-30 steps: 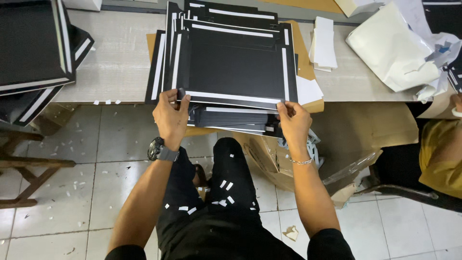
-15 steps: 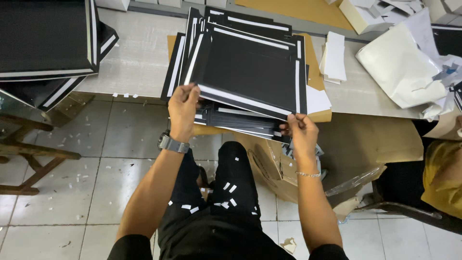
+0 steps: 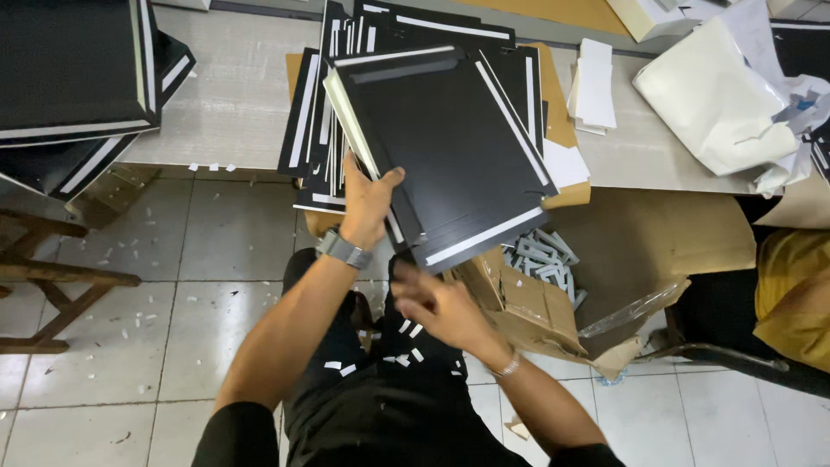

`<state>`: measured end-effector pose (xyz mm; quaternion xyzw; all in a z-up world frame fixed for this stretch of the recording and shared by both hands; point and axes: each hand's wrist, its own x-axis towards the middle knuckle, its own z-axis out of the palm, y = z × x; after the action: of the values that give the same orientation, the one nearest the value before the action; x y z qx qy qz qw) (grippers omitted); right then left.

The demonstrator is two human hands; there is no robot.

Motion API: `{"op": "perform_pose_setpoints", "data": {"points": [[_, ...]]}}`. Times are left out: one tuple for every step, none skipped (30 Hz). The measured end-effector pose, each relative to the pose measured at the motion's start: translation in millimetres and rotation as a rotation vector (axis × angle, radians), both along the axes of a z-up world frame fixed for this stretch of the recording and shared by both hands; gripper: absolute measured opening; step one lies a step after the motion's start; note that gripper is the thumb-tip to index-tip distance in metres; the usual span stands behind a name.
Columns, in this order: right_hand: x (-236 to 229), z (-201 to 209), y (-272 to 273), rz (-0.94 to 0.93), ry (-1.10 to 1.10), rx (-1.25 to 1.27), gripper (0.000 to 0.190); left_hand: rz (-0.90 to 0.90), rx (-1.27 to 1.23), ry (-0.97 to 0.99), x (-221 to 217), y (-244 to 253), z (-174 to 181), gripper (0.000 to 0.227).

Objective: The person assembles black rectangular frames by inserting white strips into slots along the edges. They repeatedly pick up frames, align and press the strips into place, and stack the completed frames on the table.

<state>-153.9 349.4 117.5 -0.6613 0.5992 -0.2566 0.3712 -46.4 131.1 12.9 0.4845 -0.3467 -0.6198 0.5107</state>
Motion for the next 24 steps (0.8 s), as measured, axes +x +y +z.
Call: {"op": "perform_pose_setpoints", "data": {"points": [[-13.0,-9.9,4.3,-0.005,-0.001,0.000,0.052,-0.005,0.000,-0.001,6.6,-5.5,8.9,0.092],[-25.7,-19.8,8.8,-0.141,-0.046,-0.010,0.037,-0.039,-0.033,-0.005,13.3,-11.1,17.7,0.093],[-38.6,-30.0,15.2,-0.273,-0.090,-0.017,0.024,-0.069,-0.061,-0.009,20.8,-14.0,25.1,0.094],[-57.6,-33.2,7.5,-0.274,-0.090,-0.012,0.024,-0.069,-0.056,-0.009,28.7,-37.7,-3.5,0.094],[-76.5,-36.4,-1.3,-0.303,0.228,-0.416,0.043,-0.102,-0.062,0.032,36.8,-62.4,-31.7,0.084],[-95.3,-39.5,-10.0,-0.318,0.550,-0.824,0.063,-0.135,-0.067,0.073,45.1,-86.8,-59.9,0.074],[-102.2,-40.3,-20.9,-0.316,0.551,-0.823,0.063,-0.133,-0.065,0.075,43.6,-91.7,-56.4,0.074],[-109.2,-41.0,-31.7,-0.231,0.650,-0.861,0.073,-0.190,-0.055,0.080,42.2,-96.6,-52.8,0.078],[-114.8,-42.1,-42.1,-0.149,0.748,-0.895,0.084,-0.251,-0.045,0.083,41.3,-101.9,-49.2,0.083],[-112.7,-48.0,-45.9,-0.150,0.748,-0.892,0.084,-0.253,-0.043,0.083,35.4,-100.1,-46.0,0.083],[-111.4,-53.3,-52.5,-0.101,0.757,-0.895,0.068,-0.274,-0.078,0.036,29.9,-100.5,-41.4,0.093],[-110.1,-58.5,-59.2,-0.051,0.766,-0.897,0.060,-0.295,-0.113,-0.011,24.4,-100.9,-36.8,0.104],[-110.1,-60.7,-62.5,-0.050,0.766,-0.897,0.060,-0.295,-0.112,-0.010,26.4,-88.6,-13.4,0.104],[-110.3,-63.0,-66.2,-0.026,0.755,-0.845,0.062,-0.166,-0.330,-0.406,28.2,-76.7,9.9,0.111],[-111.4,-65.0,-71.2,0.001,0.745,-0.794,0.068,-0.023,-0.542,-0.799,29.7,-65.4,33.3,0.118],[-114.3,-77.2,-77.5,0.004,0.745,-0.795,0.068,-0.020,-0.540,-0.798,35.0,-43.8,62.3,0.118],[-116.6,-89.0,-86.0,-0.029,0.788,-0.861,0.057,-0.164,-0.802,-0.997,40.3,-24.7,92.5,0.088],[-119.0,-100.8,-94.8,-0.064,0.830,-0.928,0.047,-0.316,-1.066,-1.188,45.8,-5.6,122.4,0.067],[-115.9,-97.1,-94.9,-0.061,0.829,-0.927,0.047,-0.315,-1.062,-1.188,48.3,2.9,109.0,0.067],[-112.7,-93.4,-94.8,-0.044,0.874,-0.924,0.054,-0.570,-1.145,-1.325,51.0,11.8,95.5,0.072],[-108.0,-89.1,-97.6,-0.026,0.916,-0.927,0.061,-0.829,-1.215,-1.457,55.4,19.3,83.5,0.081],[-110.2,-93.8,-103.0,-0.021,0.912,-0.932,0.061,-0.824,-1.210,-1.463,57.5,12.0,60.4,0.081],[-111.4,-99.4,-106.3,-0.009,0.897,-0.932,0.040,-0.721,-1.304,-1.463,60.5,6.1,36.3,0.053],[-112.9,-105.1,-109.6,0.003,0.883,-0.932,0.022,-0.616,-1.396,-1.460,63.2,0.3,12.1,0.030]]}}
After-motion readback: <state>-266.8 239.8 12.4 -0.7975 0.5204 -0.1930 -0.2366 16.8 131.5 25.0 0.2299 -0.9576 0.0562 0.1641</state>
